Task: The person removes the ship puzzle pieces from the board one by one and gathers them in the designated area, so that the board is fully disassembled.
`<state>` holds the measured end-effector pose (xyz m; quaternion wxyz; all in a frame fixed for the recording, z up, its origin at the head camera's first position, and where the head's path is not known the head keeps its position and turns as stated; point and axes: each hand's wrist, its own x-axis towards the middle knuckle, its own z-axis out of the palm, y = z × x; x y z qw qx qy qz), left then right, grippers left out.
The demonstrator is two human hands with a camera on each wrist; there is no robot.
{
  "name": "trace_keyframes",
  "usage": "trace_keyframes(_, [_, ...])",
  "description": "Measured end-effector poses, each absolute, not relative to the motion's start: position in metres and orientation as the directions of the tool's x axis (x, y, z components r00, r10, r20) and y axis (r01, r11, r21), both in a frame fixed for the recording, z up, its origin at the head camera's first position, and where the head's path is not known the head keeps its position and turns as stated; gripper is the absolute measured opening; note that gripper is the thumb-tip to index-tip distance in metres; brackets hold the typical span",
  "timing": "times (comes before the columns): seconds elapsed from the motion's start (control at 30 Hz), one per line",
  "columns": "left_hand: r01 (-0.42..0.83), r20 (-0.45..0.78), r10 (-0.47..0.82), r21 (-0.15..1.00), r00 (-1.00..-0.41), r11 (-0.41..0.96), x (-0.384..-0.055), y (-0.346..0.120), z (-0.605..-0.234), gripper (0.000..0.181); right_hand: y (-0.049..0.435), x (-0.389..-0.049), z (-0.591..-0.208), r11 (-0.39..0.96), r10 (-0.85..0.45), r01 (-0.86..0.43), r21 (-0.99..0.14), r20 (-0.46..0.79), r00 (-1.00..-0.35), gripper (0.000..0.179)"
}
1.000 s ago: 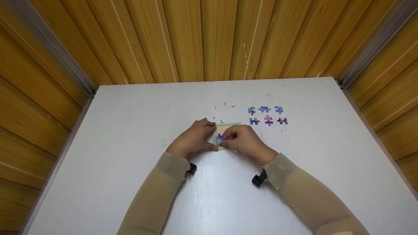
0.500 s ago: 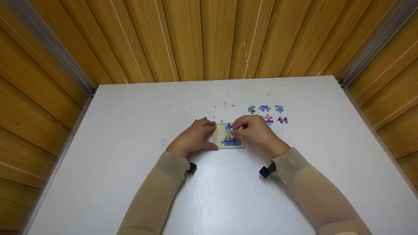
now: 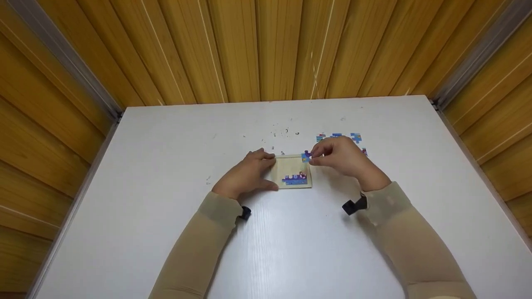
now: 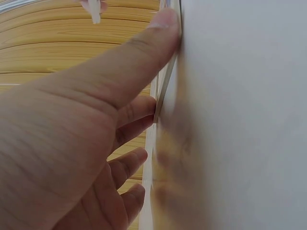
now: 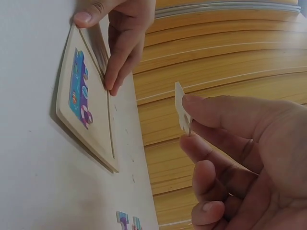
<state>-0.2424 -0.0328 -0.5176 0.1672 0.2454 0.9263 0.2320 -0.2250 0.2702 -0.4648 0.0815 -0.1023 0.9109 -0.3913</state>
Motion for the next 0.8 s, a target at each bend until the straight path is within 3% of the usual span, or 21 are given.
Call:
trace_keyframes(0.53, [0.413,-0.166,0.56,0.516,-0.812,0.751,-0.244,-0.033,-0.516,0.093,0.313,-0.21,-0.473,0.698,-0.177,-0.09,-0.71,-0.05,-0.983,0.012])
trace_keyframes(0.8, [0.388,-0.187,0.541,0.514,-0.82,0.765,-0.244,-0.034,-0.518,0.094,0.318,-0.215,-0.484,0.698,-0.163,-0.025,-0.715,-0.125,-0.979,0.013])
